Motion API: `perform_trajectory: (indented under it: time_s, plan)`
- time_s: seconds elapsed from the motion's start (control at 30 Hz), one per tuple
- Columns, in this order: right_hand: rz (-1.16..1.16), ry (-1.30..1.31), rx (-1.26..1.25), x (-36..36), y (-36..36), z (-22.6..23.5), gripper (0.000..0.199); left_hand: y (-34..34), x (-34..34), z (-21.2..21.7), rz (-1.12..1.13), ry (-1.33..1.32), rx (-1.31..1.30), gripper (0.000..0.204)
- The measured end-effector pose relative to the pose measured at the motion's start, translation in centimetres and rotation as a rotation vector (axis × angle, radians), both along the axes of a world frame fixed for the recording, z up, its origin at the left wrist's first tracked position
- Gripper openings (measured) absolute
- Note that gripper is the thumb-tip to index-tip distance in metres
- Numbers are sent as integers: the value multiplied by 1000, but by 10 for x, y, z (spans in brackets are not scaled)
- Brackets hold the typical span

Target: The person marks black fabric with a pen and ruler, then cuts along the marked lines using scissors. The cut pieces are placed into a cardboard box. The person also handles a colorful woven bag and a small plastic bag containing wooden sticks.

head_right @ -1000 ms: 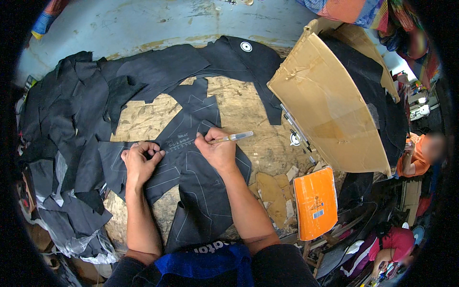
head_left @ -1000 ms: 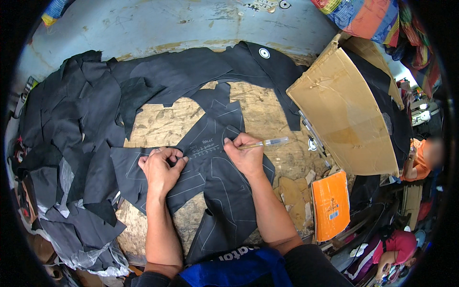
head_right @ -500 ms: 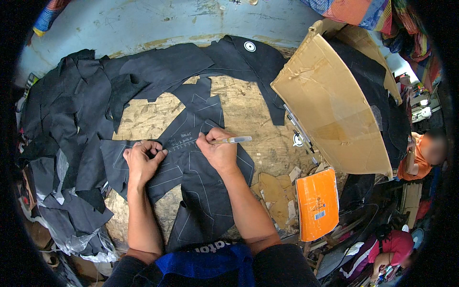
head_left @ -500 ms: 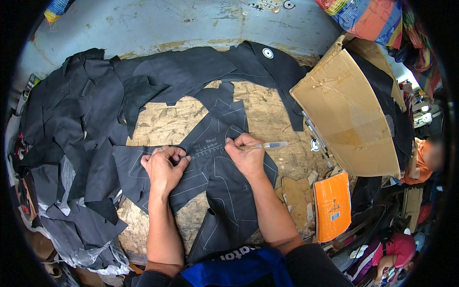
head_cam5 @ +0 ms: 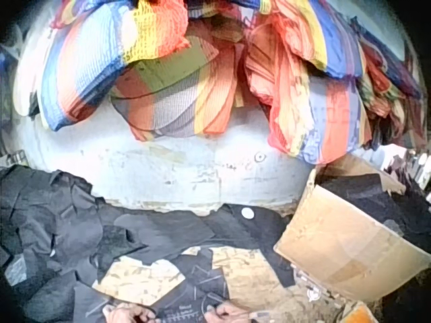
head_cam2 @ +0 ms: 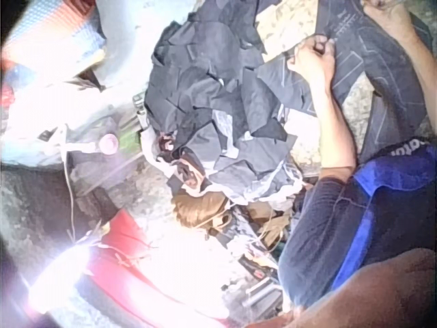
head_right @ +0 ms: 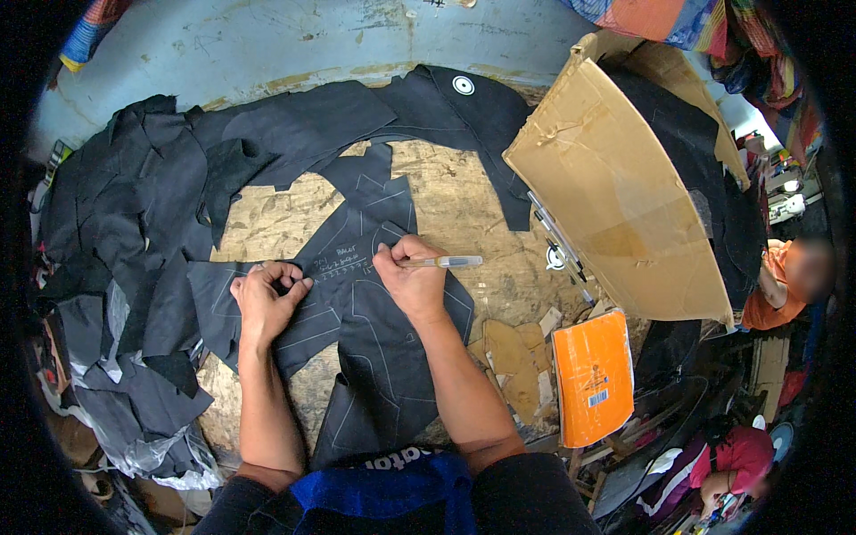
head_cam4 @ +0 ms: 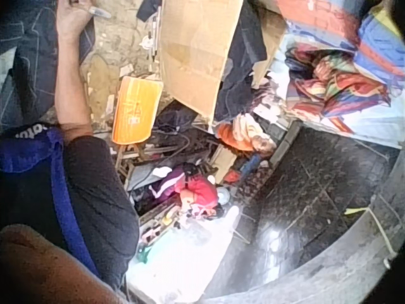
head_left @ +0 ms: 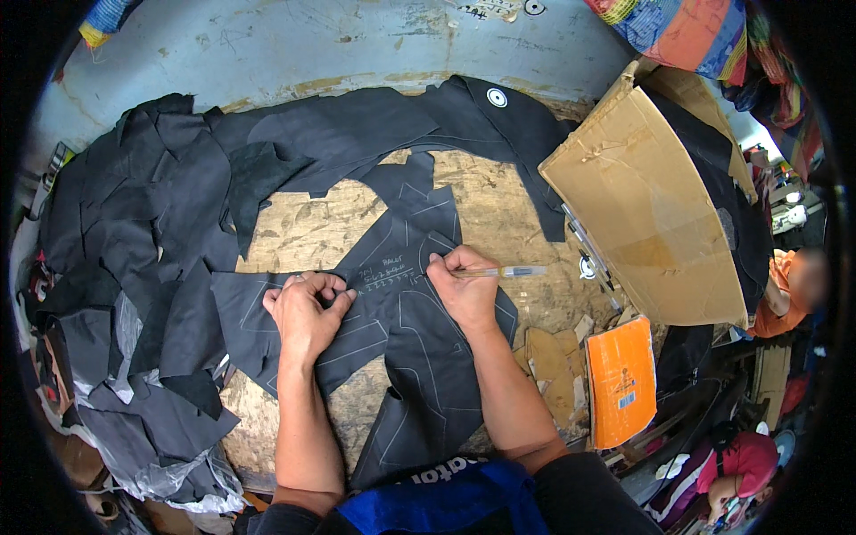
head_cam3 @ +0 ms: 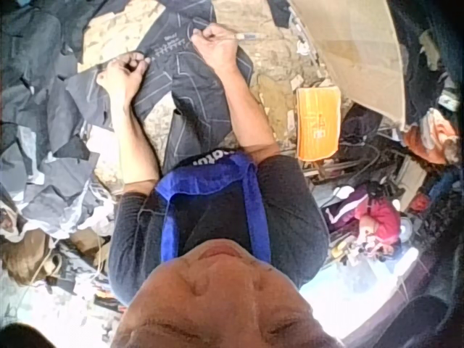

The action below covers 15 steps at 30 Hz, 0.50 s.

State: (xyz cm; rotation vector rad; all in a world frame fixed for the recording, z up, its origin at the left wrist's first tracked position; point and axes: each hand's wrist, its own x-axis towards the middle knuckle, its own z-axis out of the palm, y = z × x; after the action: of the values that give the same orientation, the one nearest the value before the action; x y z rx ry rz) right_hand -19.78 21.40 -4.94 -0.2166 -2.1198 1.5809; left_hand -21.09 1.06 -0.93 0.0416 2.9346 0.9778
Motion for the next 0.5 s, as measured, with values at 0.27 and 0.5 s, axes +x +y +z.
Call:
perform_trajectory:
  time_s: [0.27,0.5]
  plan:
    - [69,-7,55,1,-5,6,30,0,0,1,6,-8,-14,17]
    - [41,-10,101,2,3,0,30,-1,0,0,-3,-5,-1,17]
